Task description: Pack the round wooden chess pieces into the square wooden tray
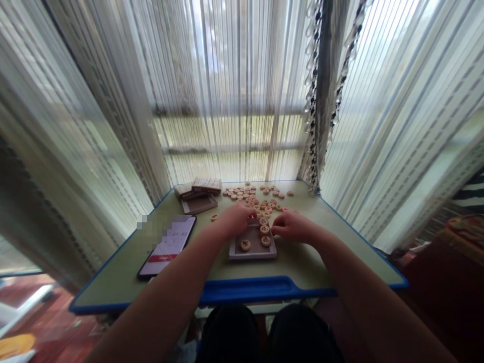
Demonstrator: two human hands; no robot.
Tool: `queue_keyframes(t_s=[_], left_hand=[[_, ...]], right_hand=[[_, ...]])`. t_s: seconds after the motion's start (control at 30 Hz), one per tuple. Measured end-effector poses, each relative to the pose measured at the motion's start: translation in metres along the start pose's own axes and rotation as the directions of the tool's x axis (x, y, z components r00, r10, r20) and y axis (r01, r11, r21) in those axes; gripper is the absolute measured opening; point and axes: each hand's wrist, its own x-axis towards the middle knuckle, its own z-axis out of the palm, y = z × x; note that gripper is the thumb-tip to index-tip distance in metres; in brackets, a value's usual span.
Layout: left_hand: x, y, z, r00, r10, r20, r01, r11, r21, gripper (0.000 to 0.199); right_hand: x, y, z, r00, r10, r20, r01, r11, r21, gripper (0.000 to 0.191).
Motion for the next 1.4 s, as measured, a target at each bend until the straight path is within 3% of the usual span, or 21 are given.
queue_keyframes(t_s=[0.17,0.3,0.57,0.77,0.9,1.03,1.17,1.3,1.4], left_hand=[[0.0,0.007,-0.003,0.996,0.004,-0.087,-0.009,0.998,-0.06,0.032],[-0.001,0.008,-0.006,0.998,-0.006,-0.067,0.001,0.997,-0.071,0.023],[-0.005,0.009,-0.011,0.995,-0.088,0.051,0.09,0.996,-0.027,0.024],[-0.007,0.008,-0.019,0.991,-0.123,0.05,0.123,0.992,-0.002,0.024],[-0.012,0.01,-0.03,0.982,-0.067,0.174,0.077,0.995,-0.055,0.019],[-0.021,0.017,-0.039,0.943,-0.05,0.33,0.073,0.995,-0.06,0.014],[-0.027,0.022,-0.04,0.916,-0.082,0.392,0.084,0.996,0.012,0.022],[-0.027,0.025,-0.036,0.93,-0.083,0.358,0.069,0.996,0.051,0.023],[-0.023,0.026,-0.032,0.973,-0.008,0.233,0.011,1.0,-0.014,0.019]], right_hand=[[-0.001,-0.001,-0.001,0.988,-0.025,-0.154,0.024,1.0,-0.006,0.026],[0.003,0.001,0.004,0.964,-0.02,-0.264,0.033,0.998,0.046,0.026],[0.011,0.006,0.014,0.974,-0.021,-0.224,0.025,1.0,0.016,0.021],[0.01,0.005,0.012,0.971,-0.001,-0.237,0.012,0.999,0.046,0.023],[0.008,0.003,0.01,0.957,-0.016,-0.288,0.038,0.997,0.07,0.024],[0.007,0.003,0.011,0.951,-0.029,-0.309,0.05,0.997,0.061,0.023],[0.008,0.004,0.013,0.951,-0.033,-0.306,0.047,0.998,0.041,0.023],[0.007,0.003,0.011,0.952,-0.043,-0.302,0.056,0.998,0.034,0.022],[0.006,0.0,0.009,0.946,-0.032,-0.323,0.047,0.998,0.037,0.023]])
